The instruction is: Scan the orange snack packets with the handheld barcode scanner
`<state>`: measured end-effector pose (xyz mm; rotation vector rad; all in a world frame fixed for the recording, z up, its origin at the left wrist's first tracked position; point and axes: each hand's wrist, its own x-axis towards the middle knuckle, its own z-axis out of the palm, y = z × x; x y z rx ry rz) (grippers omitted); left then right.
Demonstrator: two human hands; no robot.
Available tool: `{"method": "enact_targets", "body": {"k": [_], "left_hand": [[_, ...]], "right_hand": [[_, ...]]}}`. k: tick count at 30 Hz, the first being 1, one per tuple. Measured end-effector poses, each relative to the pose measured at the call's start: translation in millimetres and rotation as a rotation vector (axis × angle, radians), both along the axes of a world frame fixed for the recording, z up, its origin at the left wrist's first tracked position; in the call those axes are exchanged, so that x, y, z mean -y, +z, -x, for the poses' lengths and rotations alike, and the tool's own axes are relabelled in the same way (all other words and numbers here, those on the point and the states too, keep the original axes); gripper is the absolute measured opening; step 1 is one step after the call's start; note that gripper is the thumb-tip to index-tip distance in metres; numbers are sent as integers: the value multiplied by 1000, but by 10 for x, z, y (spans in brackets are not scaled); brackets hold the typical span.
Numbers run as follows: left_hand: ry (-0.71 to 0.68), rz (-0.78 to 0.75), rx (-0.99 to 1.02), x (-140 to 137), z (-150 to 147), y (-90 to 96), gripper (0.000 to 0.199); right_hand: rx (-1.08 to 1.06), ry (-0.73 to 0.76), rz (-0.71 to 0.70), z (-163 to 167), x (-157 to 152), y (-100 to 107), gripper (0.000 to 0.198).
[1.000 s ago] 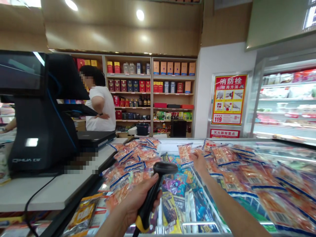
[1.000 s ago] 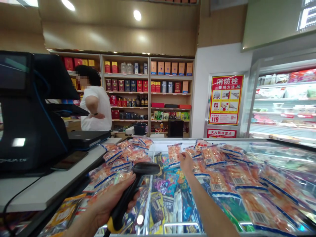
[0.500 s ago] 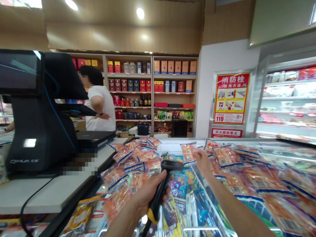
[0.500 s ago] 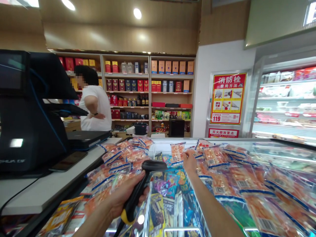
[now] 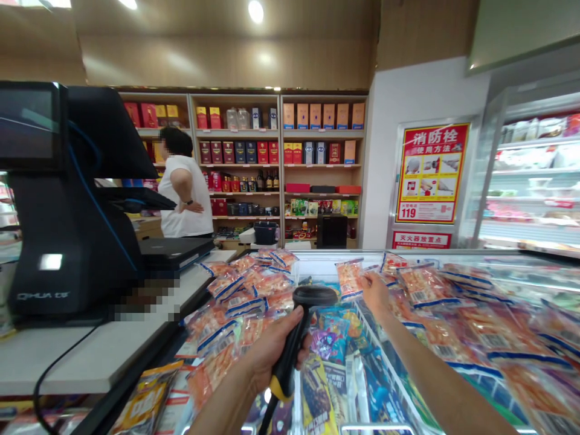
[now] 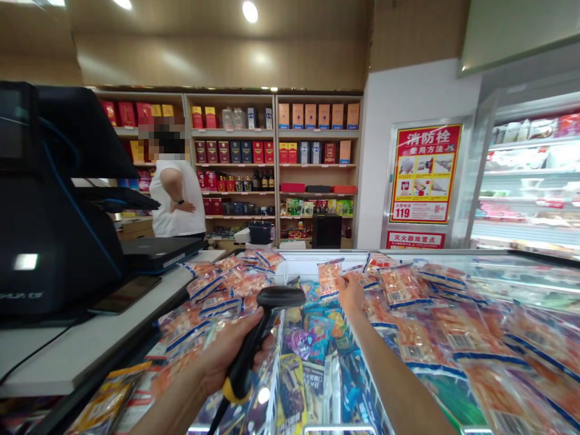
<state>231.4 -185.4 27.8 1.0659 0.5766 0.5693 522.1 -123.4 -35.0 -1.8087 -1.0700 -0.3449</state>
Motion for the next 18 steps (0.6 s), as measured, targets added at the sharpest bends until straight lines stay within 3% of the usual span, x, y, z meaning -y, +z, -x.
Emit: {"method": "enact_targets", "body": {"k": [11, 18], "left_hand": [[-64, -14, 54, 49, -39, 52, 34], [58, 3, 14, -50, 82, 62, 36]], "right_hand": [[36, 24, 57, 138, -7, -23, 26], [97, -107, 238, -184, 17, 88, 29]]}}
